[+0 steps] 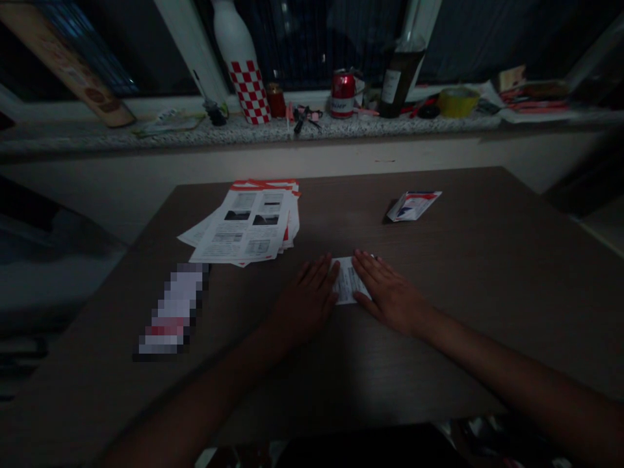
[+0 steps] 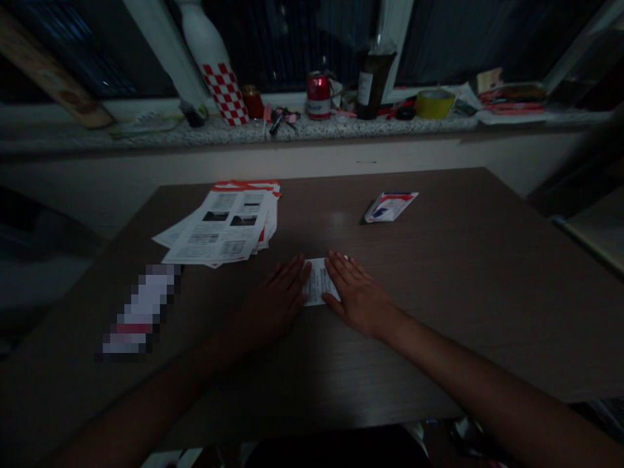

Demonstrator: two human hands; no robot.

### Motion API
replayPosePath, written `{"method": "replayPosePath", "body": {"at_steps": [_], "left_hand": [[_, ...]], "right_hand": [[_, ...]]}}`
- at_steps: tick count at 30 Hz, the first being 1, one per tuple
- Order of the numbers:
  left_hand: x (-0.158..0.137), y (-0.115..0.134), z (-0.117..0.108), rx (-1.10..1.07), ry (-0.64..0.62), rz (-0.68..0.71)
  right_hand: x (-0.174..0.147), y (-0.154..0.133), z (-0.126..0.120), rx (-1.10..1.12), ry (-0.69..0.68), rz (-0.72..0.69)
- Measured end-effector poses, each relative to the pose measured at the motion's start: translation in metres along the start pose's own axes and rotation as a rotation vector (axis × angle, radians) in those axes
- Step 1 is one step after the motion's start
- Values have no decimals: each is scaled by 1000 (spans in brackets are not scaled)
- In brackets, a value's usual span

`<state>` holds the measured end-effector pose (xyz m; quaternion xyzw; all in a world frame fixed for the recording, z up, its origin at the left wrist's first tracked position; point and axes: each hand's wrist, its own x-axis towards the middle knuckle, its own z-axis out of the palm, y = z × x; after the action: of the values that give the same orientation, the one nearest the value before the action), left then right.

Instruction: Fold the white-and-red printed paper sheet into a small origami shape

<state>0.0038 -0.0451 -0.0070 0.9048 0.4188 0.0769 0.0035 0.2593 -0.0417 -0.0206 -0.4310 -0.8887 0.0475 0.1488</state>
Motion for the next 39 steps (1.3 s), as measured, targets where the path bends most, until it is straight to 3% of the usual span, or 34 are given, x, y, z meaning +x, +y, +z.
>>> {"method": "replayPosePath", "body": {"at_steps": [6,15,26,33,39], "left_hand": [[-12,-8,-7,36,-40,0],[-9,-7,-7,32,-61,-21],[-7,-16,-11,-45,-43,-19],[6,-26,-25,45,73,-22],[3,2,-23,-79,-40,256]], "right_hand": [[0,0,1,4,-18,-4],[-16,27,-8,-51,-33,60],[-16,27,-8,-14,24,30],[-15,27,-11,40,32,48],[-14,24,-9,30,59,120]]}}
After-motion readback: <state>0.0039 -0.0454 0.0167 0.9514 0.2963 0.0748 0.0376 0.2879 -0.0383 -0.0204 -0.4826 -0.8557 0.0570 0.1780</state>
